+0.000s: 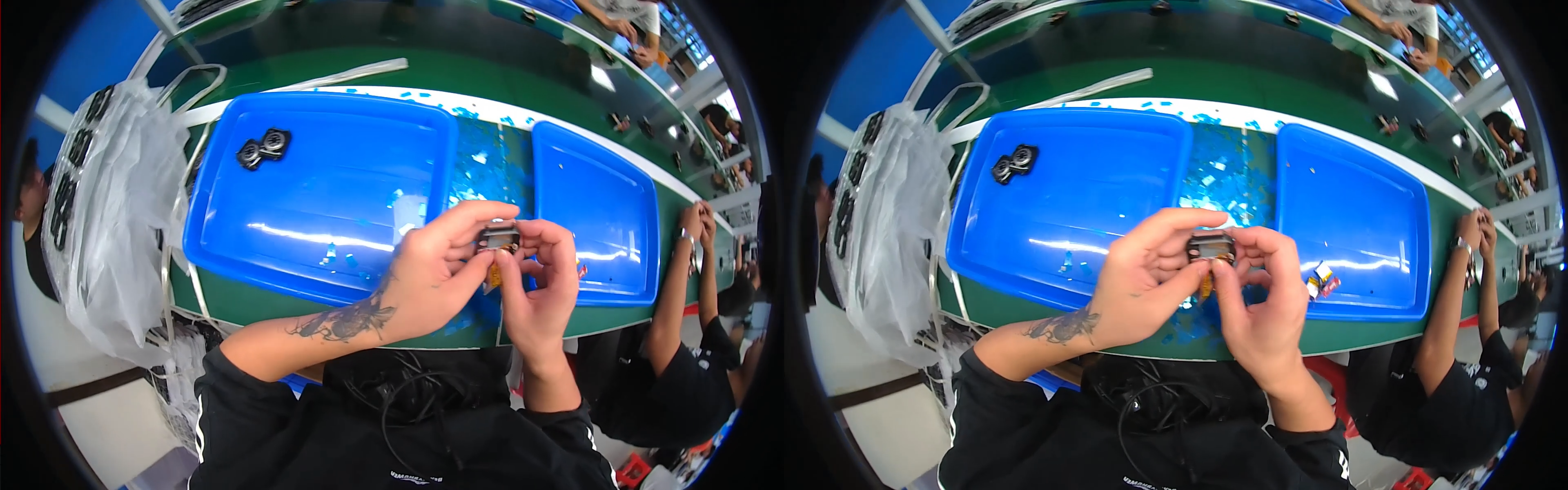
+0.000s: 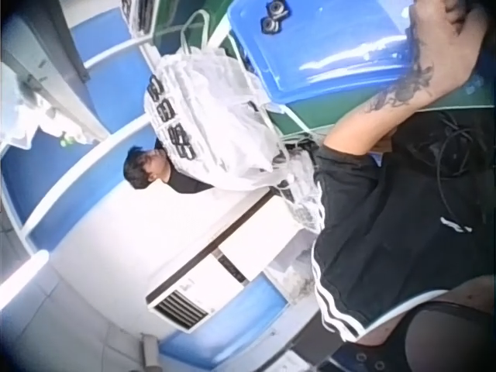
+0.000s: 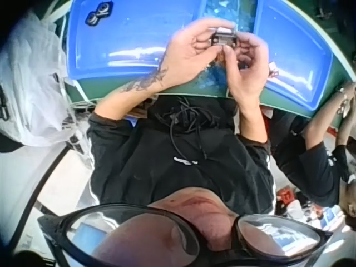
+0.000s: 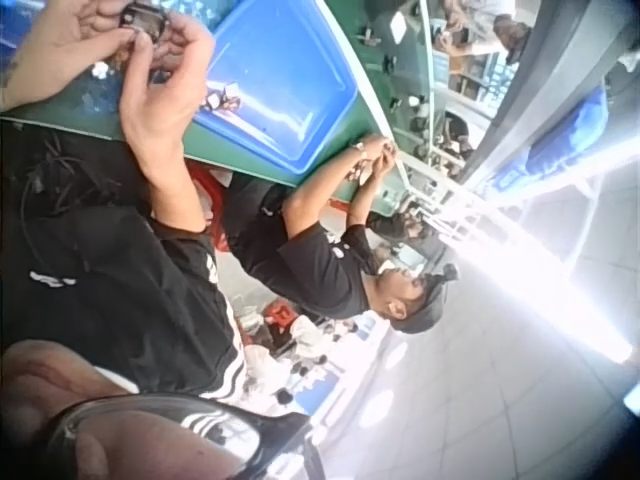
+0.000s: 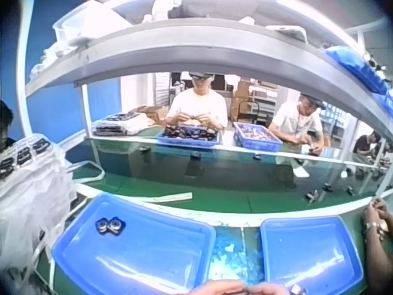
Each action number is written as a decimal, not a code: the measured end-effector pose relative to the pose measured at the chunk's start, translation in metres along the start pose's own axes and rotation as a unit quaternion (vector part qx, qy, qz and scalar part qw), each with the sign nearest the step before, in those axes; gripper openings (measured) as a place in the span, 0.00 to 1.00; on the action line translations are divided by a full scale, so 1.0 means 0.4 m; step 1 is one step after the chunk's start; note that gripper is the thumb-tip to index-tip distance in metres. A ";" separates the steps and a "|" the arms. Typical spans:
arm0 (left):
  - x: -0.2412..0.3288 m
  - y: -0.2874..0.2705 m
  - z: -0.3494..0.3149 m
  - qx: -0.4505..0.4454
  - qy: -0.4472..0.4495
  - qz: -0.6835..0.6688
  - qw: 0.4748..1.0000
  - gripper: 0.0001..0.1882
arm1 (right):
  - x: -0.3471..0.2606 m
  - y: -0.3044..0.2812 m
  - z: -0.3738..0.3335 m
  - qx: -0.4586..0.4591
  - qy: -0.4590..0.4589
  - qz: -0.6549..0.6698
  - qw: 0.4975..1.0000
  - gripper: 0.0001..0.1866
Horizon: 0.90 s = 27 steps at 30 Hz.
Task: Assembling components into an electronic housing and organizing the finished parts into trays.
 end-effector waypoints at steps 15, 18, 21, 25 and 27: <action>0.143 -0.451 -0.073 0.170 -0.021 0.826 0.537 0.21 | 0.394 -0.022 0.658 -0.074 0.114 -0.246 0.960 0.28; 0.165 -0.427 -0.035 0.154 -0.044 0.804 0.573 0.19 | 0.391 -0.086 0.662 -0.070 0.111 -0.286 0.949 0.26; 0.166 -0.438 -0.008 0.228 0.025 0.670 0.706 0.14 | 0.397 -0.178 0.645 -0.029 0.052 -0.256 0.965 0.22; 0.159 -0.388 -0.002 0.225 -0.052 0.179 0.956 0.13 | 0.181 -0.178 0.512 -0.162 -0.070 -0.234 0.956 0.12; 0.144 -0.317 0.015 0.192 -0.079 0.034 0.978 0.11 | 0.104 -0.190 0.383 -0.276 -0.102 -0.246 0.924 0.06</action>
Point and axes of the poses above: each hand's wrist, its own z-axis towards the middle knuckle, its own y-axis out of the palm, x = y × z, the point moved 7 cm from there along z, towards the middle knuckle, and after that the axes turned 2 degrees about -y, right-handed, at the moved point
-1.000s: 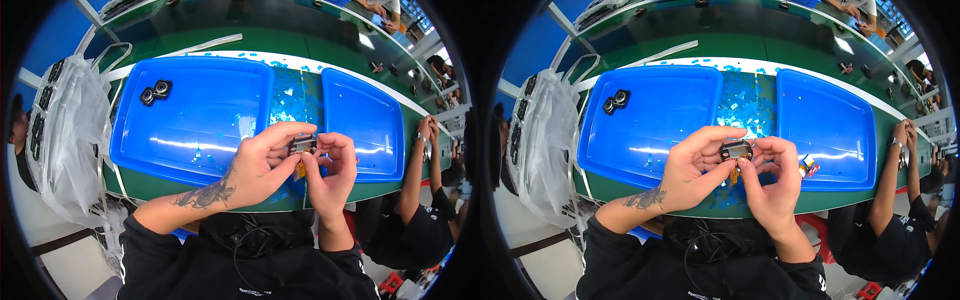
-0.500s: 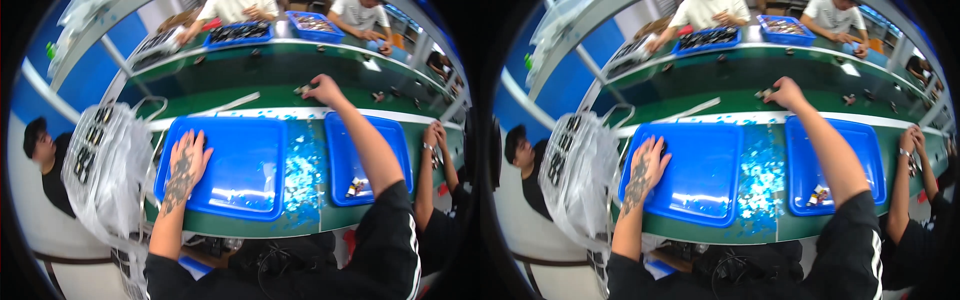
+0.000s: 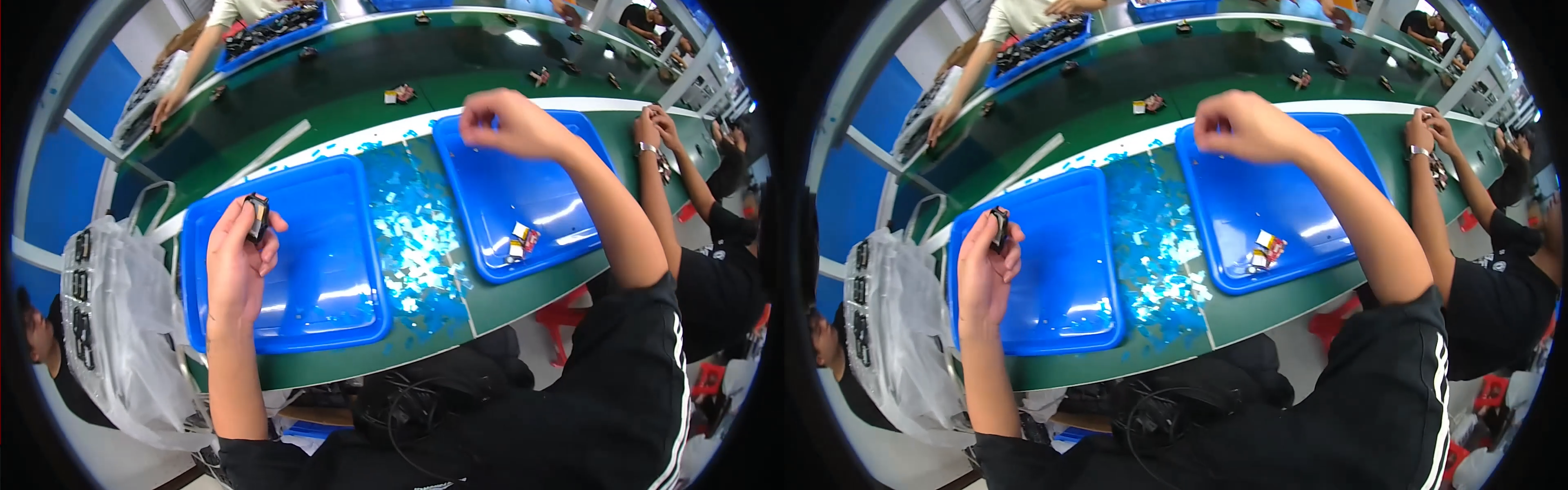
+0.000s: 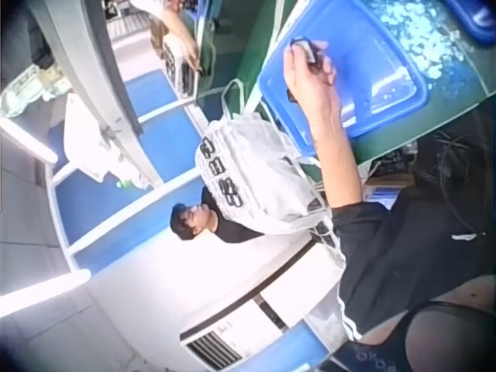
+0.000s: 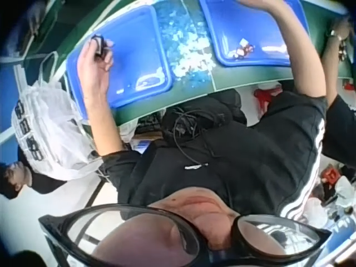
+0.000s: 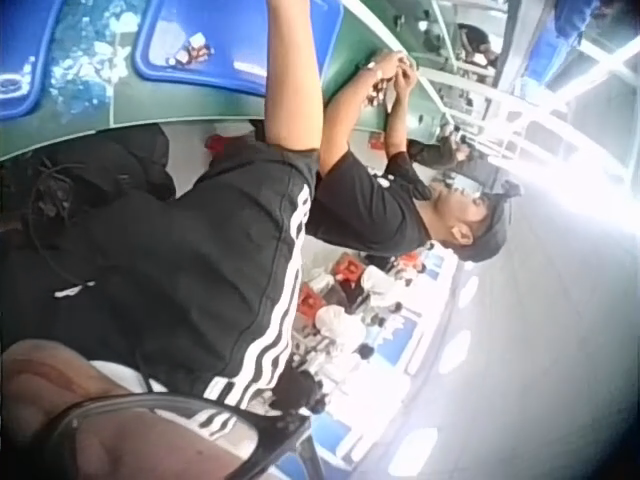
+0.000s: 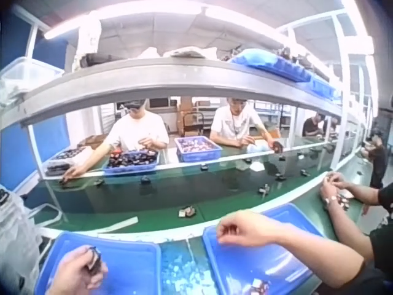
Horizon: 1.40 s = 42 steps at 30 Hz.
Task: Assembling components into an electronic housing and organizing the finished parts into trays.
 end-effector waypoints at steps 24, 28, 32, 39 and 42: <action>-0.059 0.344 -0.078 -0.212 0.109 0.246 0.939 0.20 | -0.136 0.075 -0.312 0.220 0.128 0.442 0.860 0.12; -0.051 0.374 -0.092 -0.224 0.131 0.242 0.935 0.21 | -0.184 0.148 -0.267 0.198 0.073 0.526 0.824 0.10; -0.065 0.361 -0.102 -0.195 0.164 0.249 0.934 0.14 | -0.225 0.203 -0.236 0.194 0.085 0.575 0.790 0.09; -0.067 0.323 -0.105 -0.161 0.221 0.251 0.929 0.08 | -0.230 0.200 -0.227 0.151 0.106 0.489 0.853 0.05; -0.045 0.317 -0.111 -0.130 0.308 0.336 0.881 0.08 | -0.238 0.195 -0.216 0.068 0.129 0.405 0.903 0.04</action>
Point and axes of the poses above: each hand's wrist, its own z-axis towards the middle knuckle, its own y-axis out of the palm, x = y × z, the point moved 7 cm from there along z, towards the middle knuckle, and after that the axes turned 2 degrees about -y, right-handed, at the moved point
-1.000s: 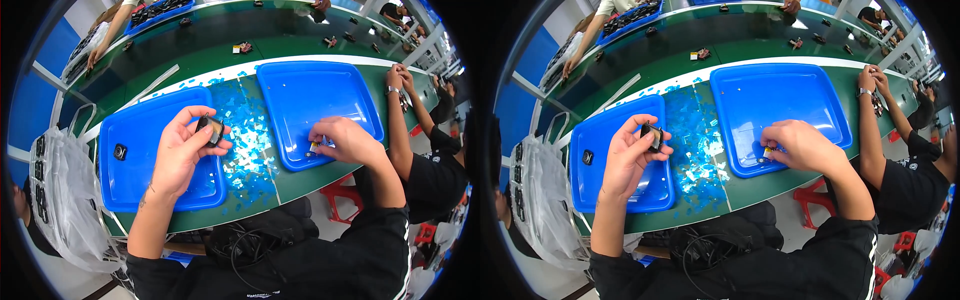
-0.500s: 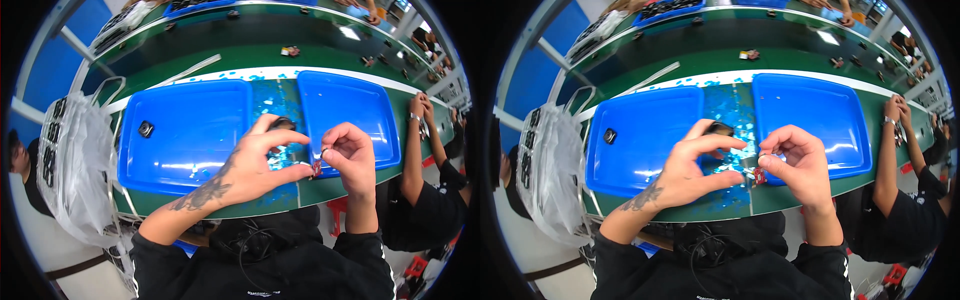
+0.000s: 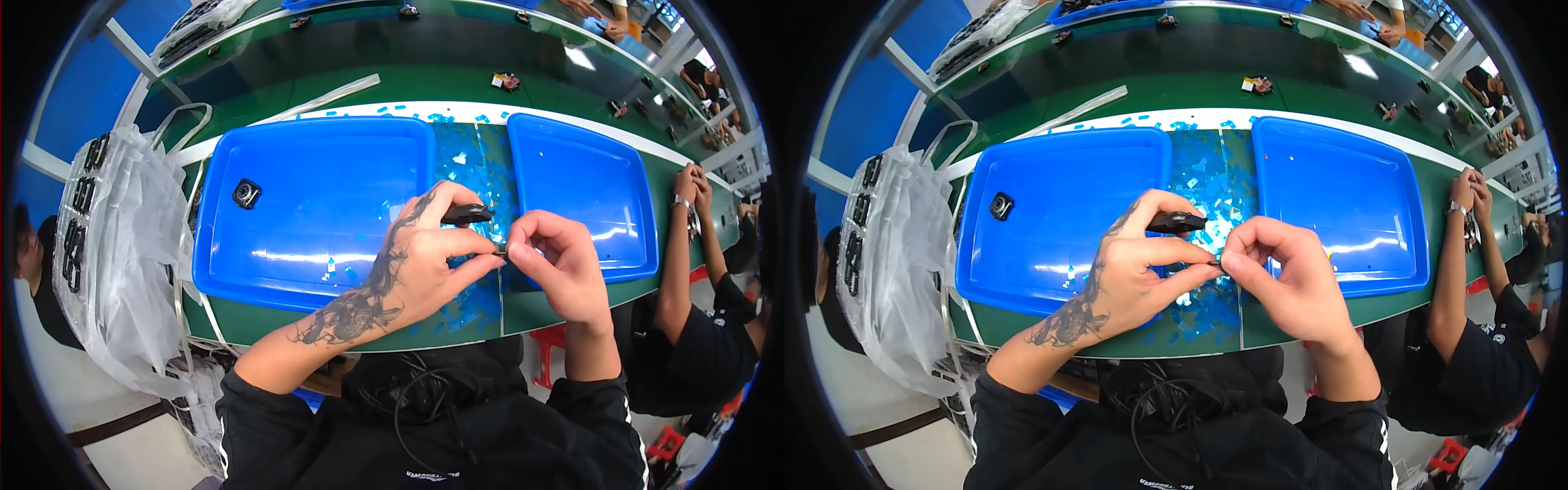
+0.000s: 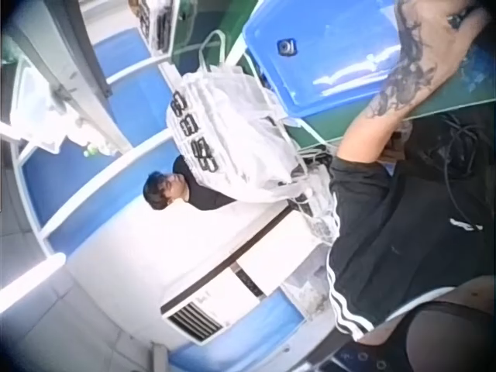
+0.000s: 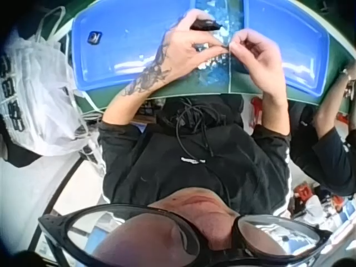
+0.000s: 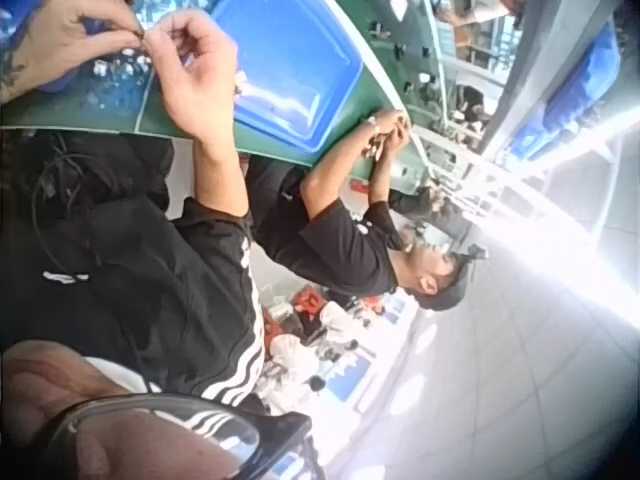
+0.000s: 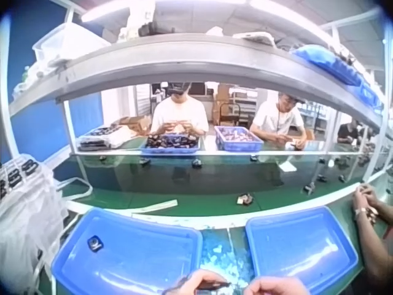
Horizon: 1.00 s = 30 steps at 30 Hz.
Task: Assembling components into an electronic housing and organizing the finished parts into trays.
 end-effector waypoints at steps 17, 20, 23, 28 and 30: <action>-0.083 0.040 -0.032 0.028 -0.176 -0.261 0.949 0.06 | 0.044 0.029 -0.002 0.096 -0.083 0.040 0.991 0.13; -0.077 0.049 -0.027 0.017 -0.174 -0.265 0.948 0.07 | 0.022 0.020 -0.003 0.131 -0.158 -0.087 0.975 0.10; -0.069 0.041 -0.013 0.024 -0.170 -0.329 0.929 0.16 | -0.003 -0.001 -0.011 0.232 -0.191 0.004 0.954 0.09; -0.111 0.050 -0.027 0.074 -0.246 -0.462 0.849 0.22 | -0.022 0.047 -0.014 0.142 -0.141 -0.110 0.974 0.10; -0.122 0.051 -0.033 0.096 -0.263 -0.448 0.849 0.18 | -0.015 0.062 -0.002 0.160 -0.129 -0.114 0.972 0.10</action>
Point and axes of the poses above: each hand's wrist, its own z-axis towards the middle knuckle, its own y-axis out of the palm, x = y × z, the point moved 7 cm from there along z, towards the middle knuckle, and after that the axes turned 2 degrees about -y, right-handed, at the moved point
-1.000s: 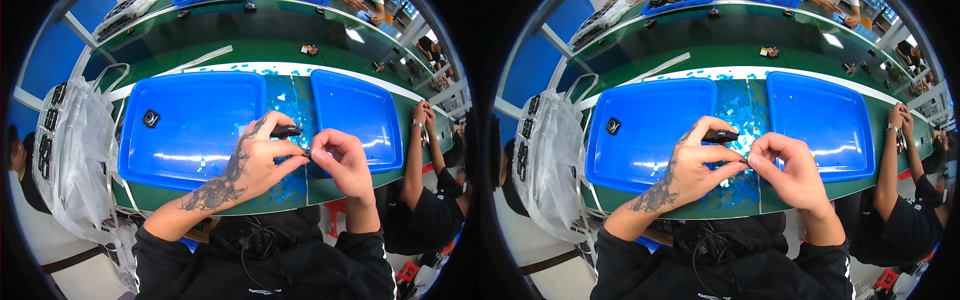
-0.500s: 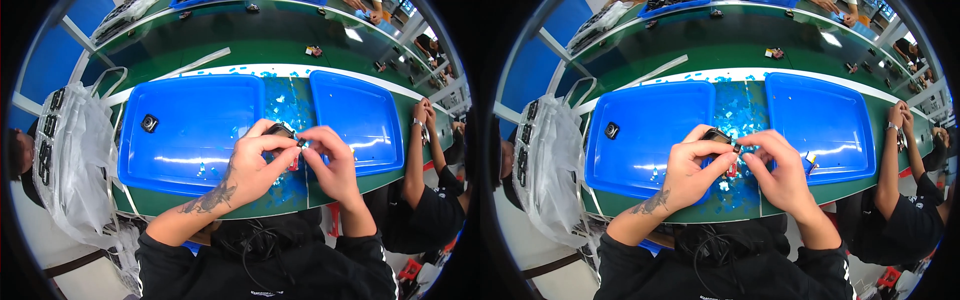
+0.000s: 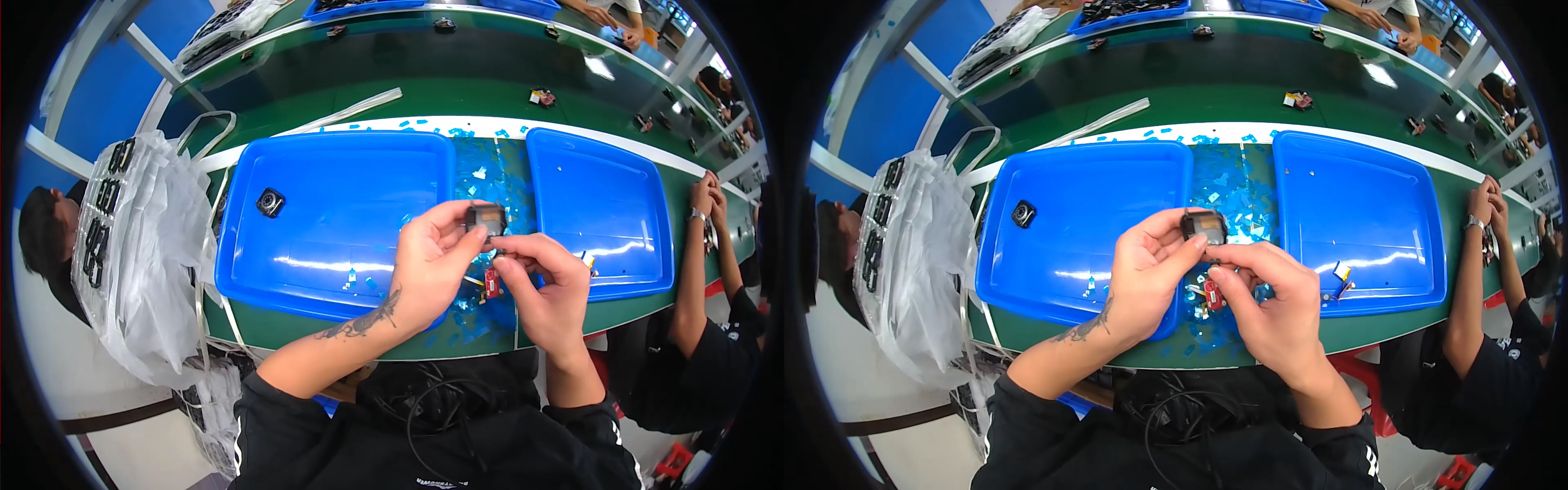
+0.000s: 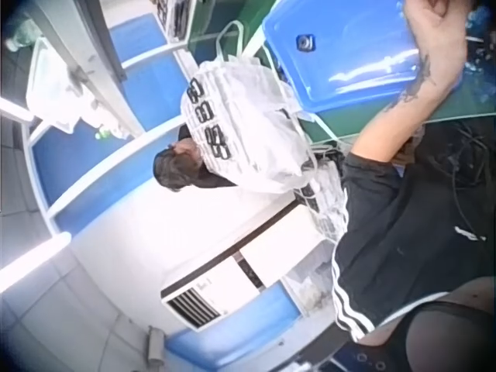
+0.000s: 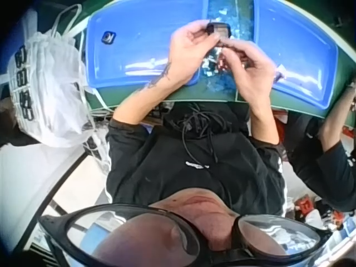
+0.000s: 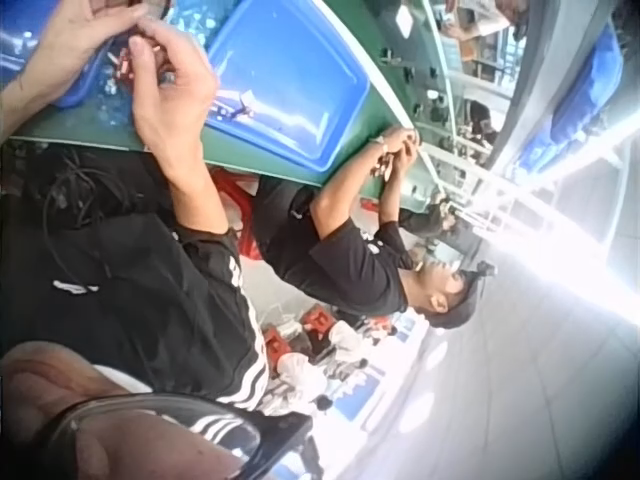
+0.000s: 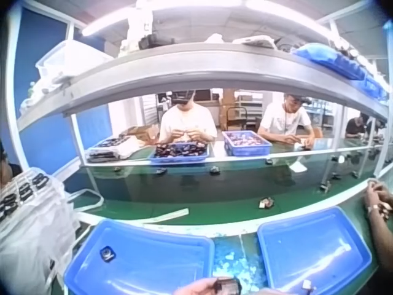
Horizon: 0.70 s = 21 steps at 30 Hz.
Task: Assembling components into an electronic housing and organizing the finished parts into trays.
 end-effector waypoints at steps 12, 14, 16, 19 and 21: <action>0.008 0.035 -0.018 -0.111 -0.018 0.015 0.994 0.20 | -0.006 -0.020 0.020 0.049 -0.040 -0.027 0.998 0.05; 0.007 0.039 -0.023 -0.118 -0.014 0.025 0.993 0.20 | -0.011 -0.021 0.018 0.047 -0.023 -0.034 0.998 0.05; 0.009 0.045 -0.026 -0.129 -0.011 0.035 0.991 0.21 | -0.020 -0.025 0.017 0.049 -0.004 -0.041 0.998 0.04; 0.014 0.047 -0.029 -0.128 0.002 0.049 0.990 0.21 | -0.021 -0.026 0.020 0.039 0.024 -0.042 0.998 0.03; 0.016 0.048 -0.031 -0.129 0.016 0.059 0.990 0.21 | -0.024 -0.027 0.021 0.033 0.006 -0.061 0.998 0.03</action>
Point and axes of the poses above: each hand's wrist, its own z-axis towards the middle knuckle, its own y-axis out of the palm, x = y × z, the point moved 7 cm from there along z, towards the middle knuckle, and after that the axes turned 2 degrees about -y, right-handed, at the moved point
